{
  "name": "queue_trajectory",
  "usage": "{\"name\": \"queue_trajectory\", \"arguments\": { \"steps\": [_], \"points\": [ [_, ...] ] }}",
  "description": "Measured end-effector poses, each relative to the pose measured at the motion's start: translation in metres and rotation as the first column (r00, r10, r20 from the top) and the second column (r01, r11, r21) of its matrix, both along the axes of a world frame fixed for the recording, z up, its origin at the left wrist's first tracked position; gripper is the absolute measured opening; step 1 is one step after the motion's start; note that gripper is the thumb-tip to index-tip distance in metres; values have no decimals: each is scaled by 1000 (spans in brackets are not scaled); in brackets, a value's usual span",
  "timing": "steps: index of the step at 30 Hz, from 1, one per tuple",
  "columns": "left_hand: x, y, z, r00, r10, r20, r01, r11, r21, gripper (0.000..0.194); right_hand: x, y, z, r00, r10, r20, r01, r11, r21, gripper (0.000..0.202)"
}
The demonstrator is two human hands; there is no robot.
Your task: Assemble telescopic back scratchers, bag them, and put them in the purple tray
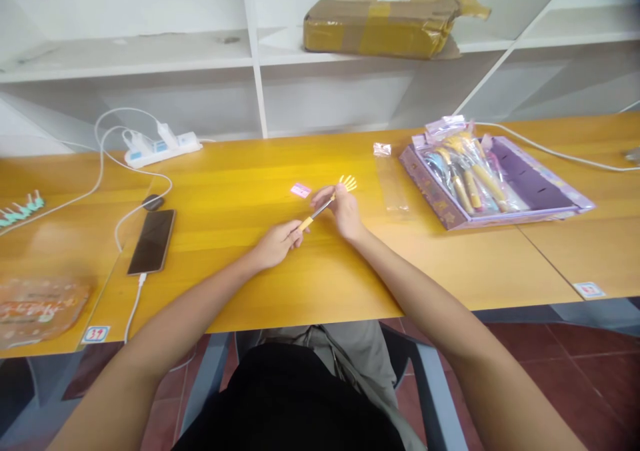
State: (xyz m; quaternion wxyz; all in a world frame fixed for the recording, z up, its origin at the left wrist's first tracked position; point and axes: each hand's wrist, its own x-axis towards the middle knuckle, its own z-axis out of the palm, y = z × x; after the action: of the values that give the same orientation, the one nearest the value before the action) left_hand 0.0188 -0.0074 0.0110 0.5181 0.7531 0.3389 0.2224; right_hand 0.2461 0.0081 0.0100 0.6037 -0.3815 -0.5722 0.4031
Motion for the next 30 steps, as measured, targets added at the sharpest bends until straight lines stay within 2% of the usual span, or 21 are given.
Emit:
{"name": "queue_trajectory", "arguments": {
  "steps": [12,18,21,25,30],
  "points": [
    [0,-1,-2,1000,22,-11,-22,999,24,30,-4,-3,-4,1000,13,7,-13,999,32,74],
    [0,0,2,1000,21,7,-21,1000,6,33,-1,2,-4,998,15,64,-9,996,-86,83],
    [0,2,6,998,56,30,-55,998,-34,30,2,4,-6,983,55,174,-38,994,-102,85],
    [1,4,7,993,96,70,-88,990,-114,24,8,2,-7,915,146,377,-116,988,-100,84],
    [2,4,5,987,120,110,-100,979,-177,24,14,4,-6,848,210,486,-184,978,-101,85]
  ]
}}
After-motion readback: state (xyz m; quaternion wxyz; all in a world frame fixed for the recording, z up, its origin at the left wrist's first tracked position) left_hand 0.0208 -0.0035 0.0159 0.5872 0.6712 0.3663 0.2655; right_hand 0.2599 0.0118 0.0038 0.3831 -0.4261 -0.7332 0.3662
